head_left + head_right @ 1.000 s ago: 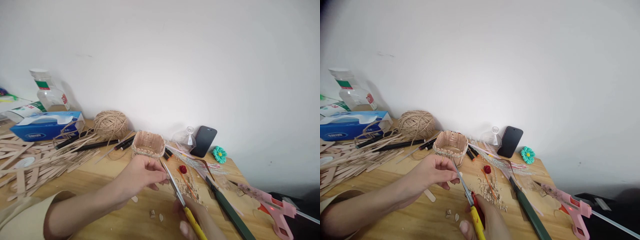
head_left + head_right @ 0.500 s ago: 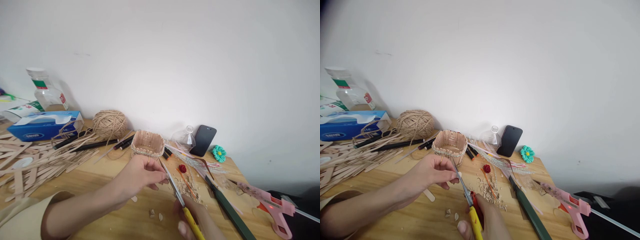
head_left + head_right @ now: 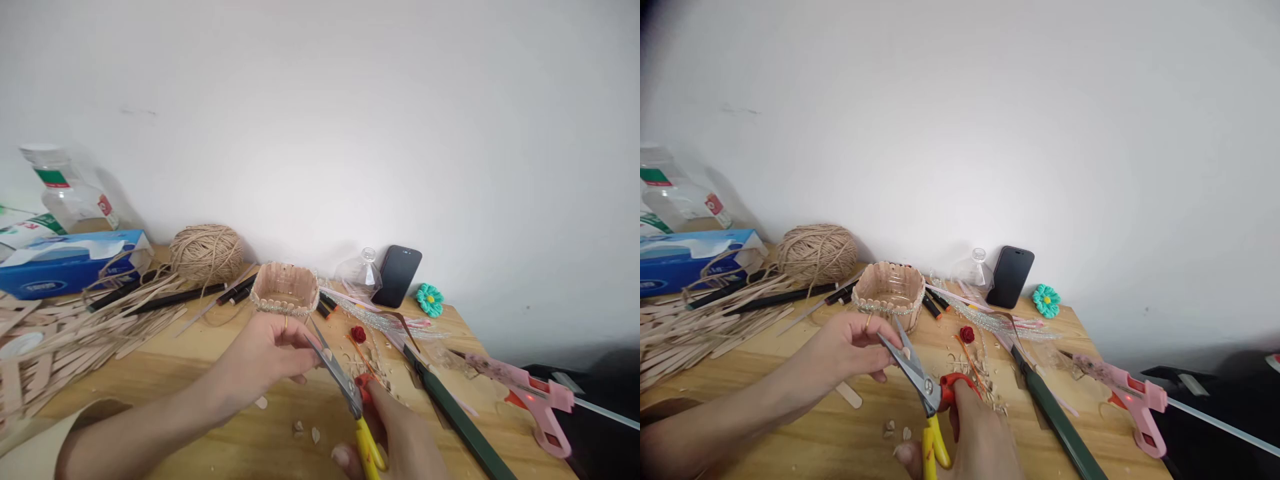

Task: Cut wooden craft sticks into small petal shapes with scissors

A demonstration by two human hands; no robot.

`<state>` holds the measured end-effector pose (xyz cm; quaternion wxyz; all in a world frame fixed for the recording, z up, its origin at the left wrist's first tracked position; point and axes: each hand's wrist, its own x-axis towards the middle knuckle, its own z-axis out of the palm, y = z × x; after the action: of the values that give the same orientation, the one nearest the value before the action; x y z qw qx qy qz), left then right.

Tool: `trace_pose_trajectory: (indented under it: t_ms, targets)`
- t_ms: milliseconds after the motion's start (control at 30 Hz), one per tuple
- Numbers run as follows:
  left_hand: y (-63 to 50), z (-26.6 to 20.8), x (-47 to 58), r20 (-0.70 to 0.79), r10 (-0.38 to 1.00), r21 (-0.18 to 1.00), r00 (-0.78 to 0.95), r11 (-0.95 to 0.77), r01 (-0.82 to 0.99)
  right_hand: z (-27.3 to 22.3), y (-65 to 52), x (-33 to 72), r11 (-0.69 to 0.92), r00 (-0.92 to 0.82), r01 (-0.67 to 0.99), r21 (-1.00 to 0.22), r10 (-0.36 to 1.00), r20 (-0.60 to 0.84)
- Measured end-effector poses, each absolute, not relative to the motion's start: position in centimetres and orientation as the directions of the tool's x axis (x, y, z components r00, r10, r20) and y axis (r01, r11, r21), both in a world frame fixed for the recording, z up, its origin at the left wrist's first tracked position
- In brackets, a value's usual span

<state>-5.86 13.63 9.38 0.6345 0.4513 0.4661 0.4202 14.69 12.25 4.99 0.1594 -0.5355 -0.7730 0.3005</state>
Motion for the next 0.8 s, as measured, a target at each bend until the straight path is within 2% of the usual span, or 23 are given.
trace_pose_trajectory:
  t_ms: [133,400,533,800]
  targets:
    - [13.8,9.3,-5.9,-0.207,0.954,0.967,0.217,0.233,-0.101,5.1,12.1,14.3,0.207,-0.326,0.761,-0.614,0.941,-0.086]
    - [13.5,9.4,-5.8,-0.215,0.960,0.970,0.181,0.231,-0.071,4.6,11.8,14.0,0.113,-0.266,0.744,-0.659,0.954,-0.137]
    - [13.6,9.6,-5.8,-0.227,0.954,0.967,0.195,0.244,-0.069,5.2,11.9,14.1,0.121,-0.316,0.706,-0.698,0.935,-0.158]
    - [13.5,9.6,-5.6,-0.292,0.942,0.941,0.166,0.314,-0.124,8.4,12.5,13.8,0.145,-0.523,0.571,-0.808,0.823,-0.221]
